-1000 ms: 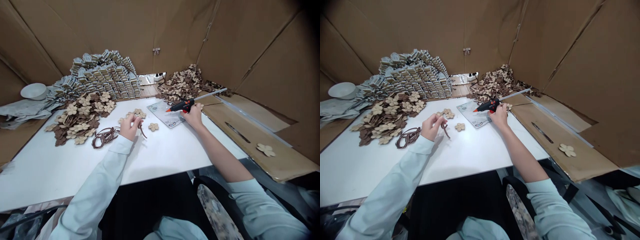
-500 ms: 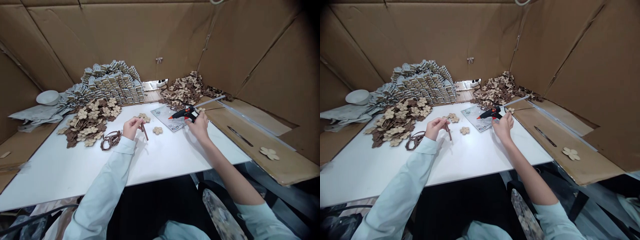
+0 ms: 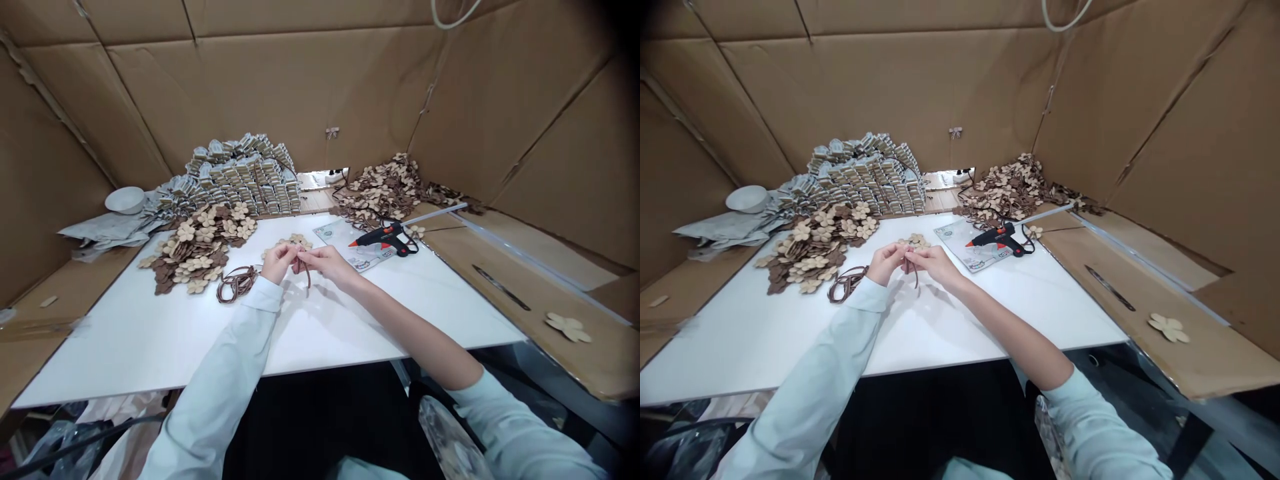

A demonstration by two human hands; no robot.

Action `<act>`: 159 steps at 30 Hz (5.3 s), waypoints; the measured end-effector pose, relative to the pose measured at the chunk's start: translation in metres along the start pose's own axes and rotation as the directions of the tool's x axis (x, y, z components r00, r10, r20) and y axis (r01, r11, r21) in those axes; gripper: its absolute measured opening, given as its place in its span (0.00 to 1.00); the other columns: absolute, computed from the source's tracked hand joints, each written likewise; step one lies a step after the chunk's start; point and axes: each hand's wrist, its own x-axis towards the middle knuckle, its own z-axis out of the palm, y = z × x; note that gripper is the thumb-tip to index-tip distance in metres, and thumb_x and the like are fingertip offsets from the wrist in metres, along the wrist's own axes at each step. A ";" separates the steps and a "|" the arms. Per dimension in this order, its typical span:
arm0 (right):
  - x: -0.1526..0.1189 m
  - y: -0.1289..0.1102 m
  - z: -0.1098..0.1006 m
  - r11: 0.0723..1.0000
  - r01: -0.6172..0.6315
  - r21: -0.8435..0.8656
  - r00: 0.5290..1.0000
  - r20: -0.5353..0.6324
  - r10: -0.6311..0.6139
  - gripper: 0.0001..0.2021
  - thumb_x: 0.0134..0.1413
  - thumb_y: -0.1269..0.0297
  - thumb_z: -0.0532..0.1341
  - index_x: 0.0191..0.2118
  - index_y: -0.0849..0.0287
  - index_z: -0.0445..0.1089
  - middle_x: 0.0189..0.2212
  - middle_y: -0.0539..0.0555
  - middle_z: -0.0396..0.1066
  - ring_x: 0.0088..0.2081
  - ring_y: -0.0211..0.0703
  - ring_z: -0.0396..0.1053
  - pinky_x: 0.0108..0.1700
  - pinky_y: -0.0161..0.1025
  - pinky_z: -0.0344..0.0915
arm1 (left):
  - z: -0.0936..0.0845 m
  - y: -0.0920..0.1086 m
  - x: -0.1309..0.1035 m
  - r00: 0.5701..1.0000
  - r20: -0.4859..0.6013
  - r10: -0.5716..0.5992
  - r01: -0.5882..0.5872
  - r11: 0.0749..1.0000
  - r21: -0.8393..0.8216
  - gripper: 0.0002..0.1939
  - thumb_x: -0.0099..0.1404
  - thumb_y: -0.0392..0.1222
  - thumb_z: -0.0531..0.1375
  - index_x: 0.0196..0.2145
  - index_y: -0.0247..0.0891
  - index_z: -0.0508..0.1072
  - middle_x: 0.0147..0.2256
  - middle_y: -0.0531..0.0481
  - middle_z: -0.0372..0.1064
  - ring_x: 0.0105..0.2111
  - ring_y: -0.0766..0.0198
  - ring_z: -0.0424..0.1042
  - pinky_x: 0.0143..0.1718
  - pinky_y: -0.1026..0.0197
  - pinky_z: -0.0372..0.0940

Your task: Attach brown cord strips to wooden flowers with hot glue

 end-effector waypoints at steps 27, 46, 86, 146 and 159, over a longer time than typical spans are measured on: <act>-0.010 -0.003 -0.084 0.849 -0.001 -0.528 0.736 -0.575 -0.357 0.13 0.38 0.59 0.59 0.25 0.63 0.74 0.18 0.51 0.70 0.22 0.38 0.65 0.28 0.35 0.60 | 0.005 -0.021 0.008 0.999 0.024 0.029 -0.036 0.911 0.411 0.14 0.53 0.48 0.55 0.30 0.36 0.73 0.31 0.47 0.69 0.25 0.67 0.64 0.30 0.63 0.60; -0.014 -0.004 -0.085 0.771 0.008 -0.637 0.640 -0.589 -0.493 0.15 0.43 0.58 0.57 0.30 0.64 0.74 0.23 0.54 0.73 0.27 0.43 0.69 0.32 0.35 0.61 | 0.017 -0.033 0.041 0.963 0.228 -0.145 0.007 0.857 0.516 0.05 0.41 0.37 0.64 0.19 0.35 0.71 0.17 0.53 0.66 0.18 0.69 0.63 0.24 0.64 0.60; -0.009 0.013 -0.062 0.946 -0.054 -0.320 0.936 -0.346 -0.064 0.11 0.32 0.60 0.64 0.22 0.65 0.74 0.19 0.53 0.71 0.22 0.36 0.65 0.28 0.34 0.63 | 0.035 -0.017 0.008 0.919 0.120 -0.374 0.386 0.917 -0.096 0.06 0.51 0.26 0.50 0.22 0.32 0.63 0.17 0.55 0.59 0.15 0.73 0.60 0.18 0.69 0.57; -0.018 0.003 -0.056 0.865 0.007 -0.502 0.985 -0.147 -0.093 0.08 0.34 0.62 0.64 0.22 0.61 0.74 0.40 0.57 0.68 0.41 0.45 0.66 0.47 0.41 0.56 | 0.034 -0.003 -0.003 0.944 0.150 -0.293 0.325 0.907 -0.269 0.15 0.54 0.41 0.58 0.39 0.34 0.71 0.31 0.47 0.71 0.30 0.64 0.69 0.32 0.60 0.67; -0.016 0.009 -0.061 0.850 -0.008 -0.526 0.988 -0.133 -0.073 0.09 0.35 0.60 0.64 0.23 0.61 0.75 0.42 0.57 0.68 0.43 0.48 0.65 0.48 0.42 0.56 | 0.038 -0.003 -0.006 0.957 0.179 -0.226 0.266 0.934 -0.239 0.23 0.42 0.36 0.66 0.39 0.34 0.72 0.25 0.51 0.70 0.27 0.66 0.70 0.36 0.58 0.66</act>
